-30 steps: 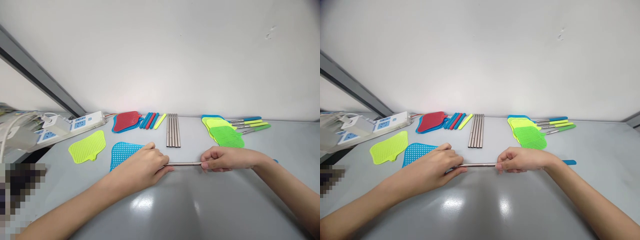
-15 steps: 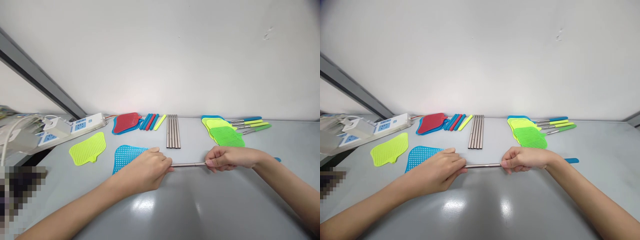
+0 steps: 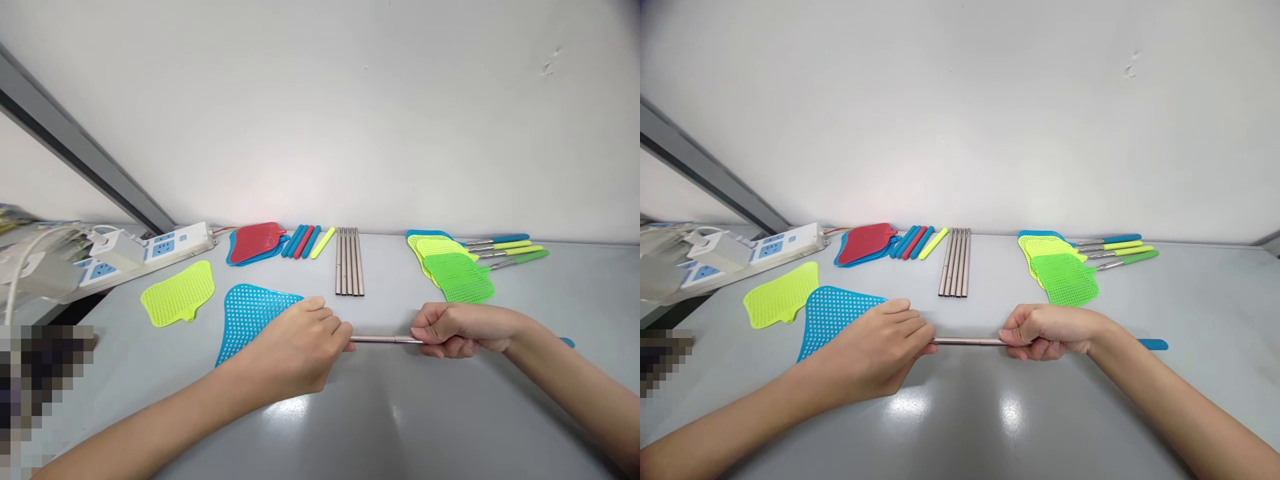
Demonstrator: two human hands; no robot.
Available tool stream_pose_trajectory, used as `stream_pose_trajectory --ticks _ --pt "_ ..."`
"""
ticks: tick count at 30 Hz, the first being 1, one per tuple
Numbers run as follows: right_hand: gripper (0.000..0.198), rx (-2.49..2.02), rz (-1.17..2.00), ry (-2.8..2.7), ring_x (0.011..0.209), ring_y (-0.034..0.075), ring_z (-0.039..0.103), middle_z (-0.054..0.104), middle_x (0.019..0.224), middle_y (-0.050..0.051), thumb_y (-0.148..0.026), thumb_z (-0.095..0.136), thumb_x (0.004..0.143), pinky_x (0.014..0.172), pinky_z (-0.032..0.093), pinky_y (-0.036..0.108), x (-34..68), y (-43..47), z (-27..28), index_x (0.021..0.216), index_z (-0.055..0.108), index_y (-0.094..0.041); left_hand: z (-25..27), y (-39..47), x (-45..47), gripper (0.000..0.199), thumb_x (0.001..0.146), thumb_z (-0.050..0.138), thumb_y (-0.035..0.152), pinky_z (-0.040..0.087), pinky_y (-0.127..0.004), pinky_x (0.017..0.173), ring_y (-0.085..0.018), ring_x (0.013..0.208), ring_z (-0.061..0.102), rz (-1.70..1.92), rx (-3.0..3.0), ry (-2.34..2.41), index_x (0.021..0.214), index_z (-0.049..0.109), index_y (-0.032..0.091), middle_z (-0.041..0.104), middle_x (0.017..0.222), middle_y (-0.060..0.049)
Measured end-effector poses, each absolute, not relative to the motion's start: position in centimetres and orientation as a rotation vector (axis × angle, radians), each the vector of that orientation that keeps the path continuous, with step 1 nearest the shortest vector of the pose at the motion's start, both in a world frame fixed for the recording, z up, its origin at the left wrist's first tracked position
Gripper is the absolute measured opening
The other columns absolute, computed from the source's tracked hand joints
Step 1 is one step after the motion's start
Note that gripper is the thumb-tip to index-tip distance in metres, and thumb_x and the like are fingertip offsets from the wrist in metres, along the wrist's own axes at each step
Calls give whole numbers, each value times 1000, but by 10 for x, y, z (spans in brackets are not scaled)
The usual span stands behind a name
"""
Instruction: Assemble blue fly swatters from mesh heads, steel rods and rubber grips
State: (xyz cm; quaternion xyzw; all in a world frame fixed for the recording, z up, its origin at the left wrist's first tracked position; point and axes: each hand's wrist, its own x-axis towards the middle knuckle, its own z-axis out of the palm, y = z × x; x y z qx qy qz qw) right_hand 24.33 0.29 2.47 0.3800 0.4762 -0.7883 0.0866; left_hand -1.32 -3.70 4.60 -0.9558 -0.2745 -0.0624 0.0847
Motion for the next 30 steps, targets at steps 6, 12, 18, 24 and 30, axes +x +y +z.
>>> stream_pose_trajectory --ticks 6,12,18,24,30 --pt "32 1054 -2415 1242 35 1 9 21 41 -9 -36 52 77 27 6 13 236 0 22 56 45 -13 43 -42 -11 25 83 40 20 27 -28 53 -12 45 39 -194 -2823 -773 58 43 17 48 49 2" --pt "30 966 -2469 1091 34 1 8 21 40 -10 -34 49 79 25 9 11 226 -6 18 57 44 -13 38 -49 -5 24 82 41 19 27 -28 51 -12 43 38 -244 -2824 -745 58 43 17 47 48 2" --pt "31 997 -2413 1103 35 2 10 23 42 -9 -37 49 79 26 8 12 219 -10 19 60 46 -13 28 -56 -1 23 80 43 20 25 -28 49 -12 41 36 -272 -2898 -783 57 44 17 45 46 2" --pt "35 1041 -2328 1406 35 3 16 25 41 -8 -40 43 82 30 10 17 220 -12 21 62 51 -12 31 -51 0 25 83 39 21 28 -28 52 -12 44 40 -179 -2982 -894 59 45 17 48 48 2" --pt "34 1111 -2116 1865 46 5 32 41 52 -4 -45 45 82 41 23 18 218 -14 32 77 56 -13 33 -42 -3 31 88 31 26 30 -28 57 -12 50 43 -70 -3062 -936 62 46 16 51 53 1"
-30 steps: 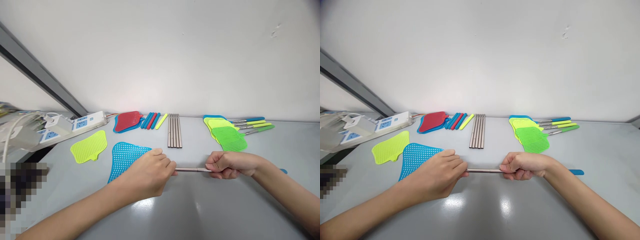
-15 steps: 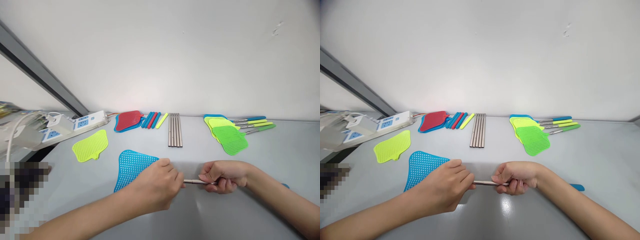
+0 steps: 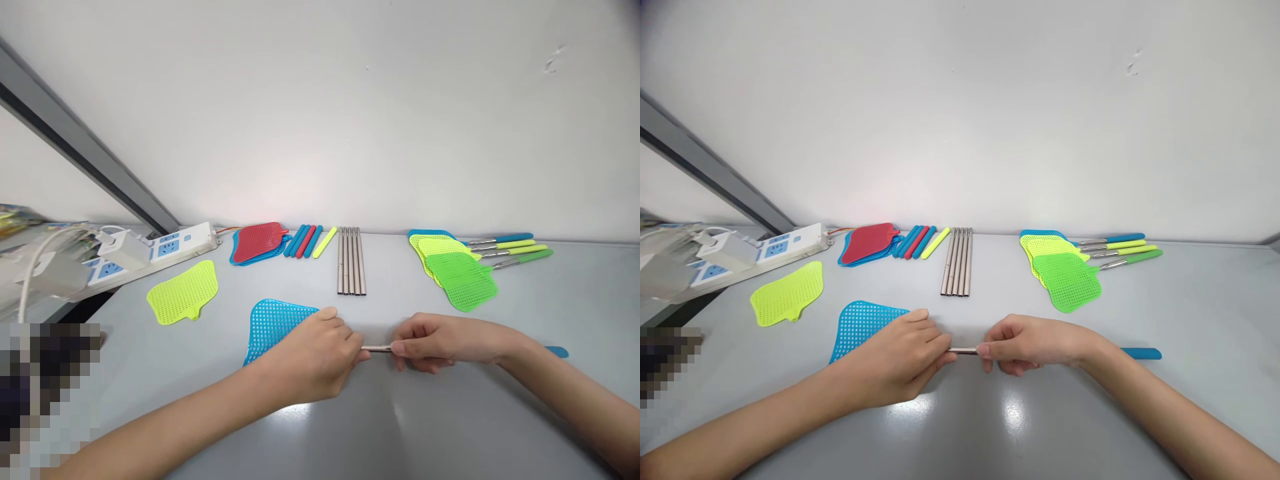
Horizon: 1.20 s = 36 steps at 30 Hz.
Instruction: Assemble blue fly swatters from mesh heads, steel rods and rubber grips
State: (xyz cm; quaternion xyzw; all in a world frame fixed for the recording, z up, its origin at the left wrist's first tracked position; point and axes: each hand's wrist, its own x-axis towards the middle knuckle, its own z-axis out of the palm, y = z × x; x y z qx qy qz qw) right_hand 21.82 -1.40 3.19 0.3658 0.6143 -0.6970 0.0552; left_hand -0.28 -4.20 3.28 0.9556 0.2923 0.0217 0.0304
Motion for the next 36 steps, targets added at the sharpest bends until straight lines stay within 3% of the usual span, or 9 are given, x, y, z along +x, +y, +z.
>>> stream_pose_trajectory --ticks 6,17,27,31,36 --pt "29 1095 -1938 1974 48 5 31 48 62 -2 -45 49 80 43 23 19 232 -3 42 76 51 -16 37 -33 -9 33 90 28 31 32 -26 62 -12 57 44 74 2874 936 67 46 16 53 60 1" --pt "34 1315 -1699 2062 49 6 33 43 61 -2 -48 48 79 45 25 20 262 15 49 85 60 -16 36 -14 -21 33 90 26 33 32 -28 69 -11 62 44 48 2886 961 71 47 17 51 65 1" --pt "35 1161 -1848 2075 47 6 29 33 56 -5 -46 49 78 43 22 20 276 27 32 87 59 -14 30 -10 -25 22 83 40 31 33 -32 78 -14 74 44 190 2908 969 72 51 16 50 76 -2" --pt "33 1195 -1916 2056 42 4 27 33 51 -7 -45 54 76 40 20 19 279 31 26 82 58 -13 26 -10 -28 25 85 37 35 33 -33 83 -17 91 46 320 2872 1021 84 54 17 51 96 -7" --pt "34 1277 -1942 2077 39 4 25 33 44 -8 -45 55 74 37 18 19 278 27 23 81 59 -12 20 -15 -33 33 85 36 40 28 -39 93 -22 115 36 423 2828 1215 108 49 21 44 118 -10"
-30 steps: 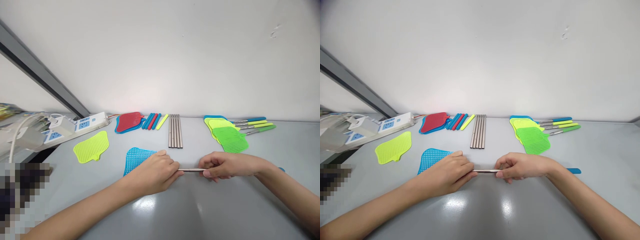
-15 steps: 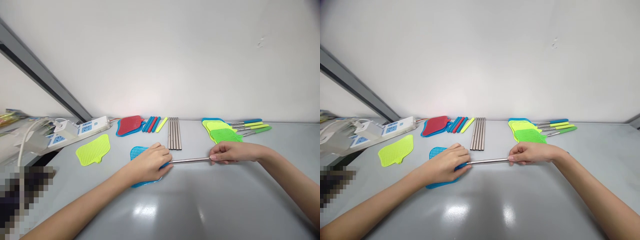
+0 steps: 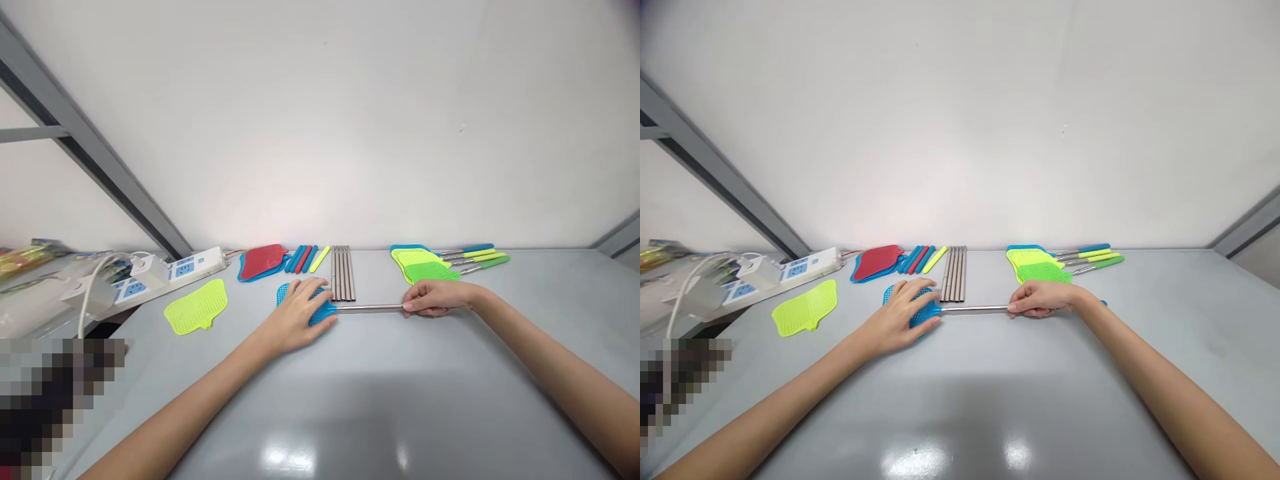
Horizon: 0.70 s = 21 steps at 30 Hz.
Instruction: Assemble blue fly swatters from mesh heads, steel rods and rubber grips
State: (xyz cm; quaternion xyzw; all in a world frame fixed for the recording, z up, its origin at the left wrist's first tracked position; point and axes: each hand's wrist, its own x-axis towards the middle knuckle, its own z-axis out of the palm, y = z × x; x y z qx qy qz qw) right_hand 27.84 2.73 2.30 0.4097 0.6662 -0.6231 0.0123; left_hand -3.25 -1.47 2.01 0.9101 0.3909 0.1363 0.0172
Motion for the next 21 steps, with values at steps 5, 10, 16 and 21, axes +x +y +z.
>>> stream_pose_trajectory --ticks 5,10,16,21 --pt "37 1412 -1853 2235 38 3 27 36 44 -8 -47 55 73 38 21 20 276 12 25 80 61 -11 7 -16 -42 64 75 38 62 20 -53 96 -32 126 19 424 2646 1641 127 33 25 26 136 -13" --pt "40 1457 -1760 2307 40 4 31 38 47 -6 -51 56 70 39 25 20 276 4 23 76 62 -12 -2 -22 -50 84 66 41 70 25 -51 95 -32 123 23 418 2558 1679 132 25 20 32 131 -15" --pt "43 1500 -1701 2286 38 4 35 41 49 -5 -54 56 68 39 27 19 273 3 20 73 60 -12 -5 -33 -54 84 66 44 68 26 -45 97 -30 117 32 467 2594 1535 130 29 16 39 123 -14" --pt "42 1579 -1645 2354 40 4 36 41 50 -4 -55 55 69 40 29 19 270 -4 19 70 58 -12 -5 -29 -57 90 64 45 70 23 -47 97 -32 121 26 433 2609 1499 134 23 16 34 130 -15"
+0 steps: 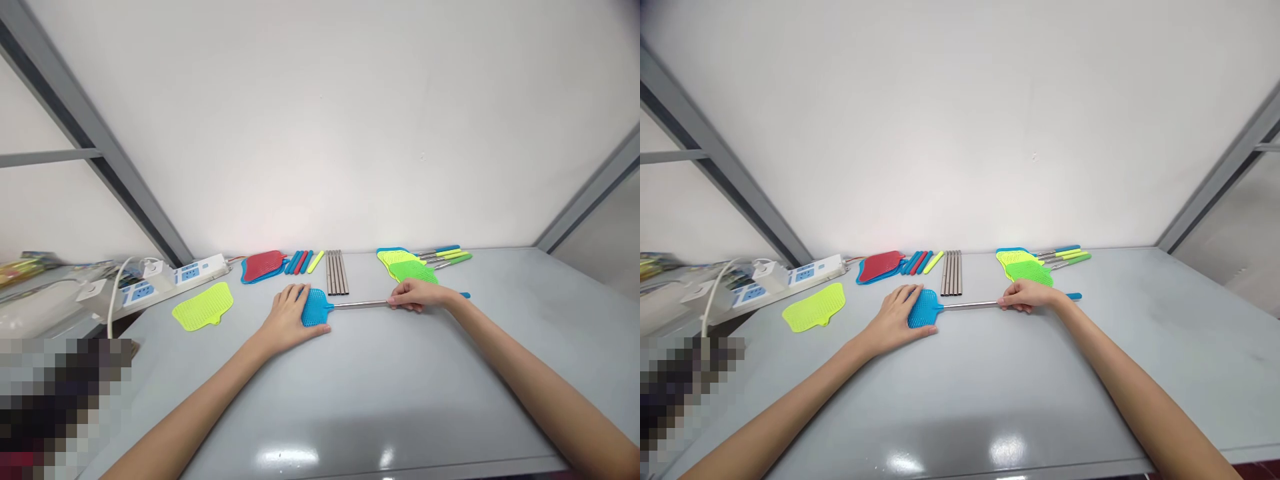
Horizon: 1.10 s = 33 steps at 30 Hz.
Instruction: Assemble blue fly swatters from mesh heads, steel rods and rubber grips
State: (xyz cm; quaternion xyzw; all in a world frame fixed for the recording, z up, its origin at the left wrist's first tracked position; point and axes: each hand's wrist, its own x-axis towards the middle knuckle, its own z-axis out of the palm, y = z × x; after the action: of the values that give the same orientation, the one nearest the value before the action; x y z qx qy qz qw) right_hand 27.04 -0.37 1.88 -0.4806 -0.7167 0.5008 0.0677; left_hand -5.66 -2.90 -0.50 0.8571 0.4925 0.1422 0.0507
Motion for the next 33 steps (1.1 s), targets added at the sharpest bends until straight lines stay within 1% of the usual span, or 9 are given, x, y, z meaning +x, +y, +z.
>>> stream_pose_trajectory --ticks 4,11,16,26,30,33 --pt "43 -1453 1464 -2159 43 5 37 42 52 -3 -55 54 70 42 30 19 272 -8 18 69 57 -12 0 -29 -59 95 60 49 71 22 -47 97 -32 122 25 388 2663 1379 134 23 17 33 133 -14" --pt "43 -1512 1444 -2151 48 7 39 47 56 -1 -55 57 67 46 32 20 275 -15 18 75 59 -13 3 -32 -58 86 64 47 68 23 -48 94 -32 120 28 445 2702 1361 132 30 19 36 133 -13" --pt "44 -1536 1390 -2138 49 7 38 47 55 -1 -58 55 66 46 32 20 273 -16 16 69 57 -14 -3 -28 -57 86 62 48 70 24 -47 94 -31 120 28 455 2681 1402 131 33 20 37 133 -11" --pt "44 -1515 1385 -2155 52 9 38 46 56 -1 -58 52 68 50 31 22 271 -21 19 70 57 -15 -2 -32 -55 85 59 52 68 24 -45 91 -31 117 32 539 2729 1416 127 39 17 43 127 -11" --pt "43 -1470 1404 -2148 53 9 36 43 57 -2 -57 51 70 51 28 23 272 -22 18 70 58 -14 -1 -35 -54 82 59 56 64 24 -44 92 -31 118 30 672 2814 1398 125 41 16 43 126 -11" --pt "41 -1439 1422 -2167 52 8 31 36 54 -4 -54 49 73 51 24 23 273 -22 17 65 56 -15 -1 -37 -54 81 59 58 61 23 -43 93 -30 117 30 781 2869 1375 125 42 15 44 125 -12"
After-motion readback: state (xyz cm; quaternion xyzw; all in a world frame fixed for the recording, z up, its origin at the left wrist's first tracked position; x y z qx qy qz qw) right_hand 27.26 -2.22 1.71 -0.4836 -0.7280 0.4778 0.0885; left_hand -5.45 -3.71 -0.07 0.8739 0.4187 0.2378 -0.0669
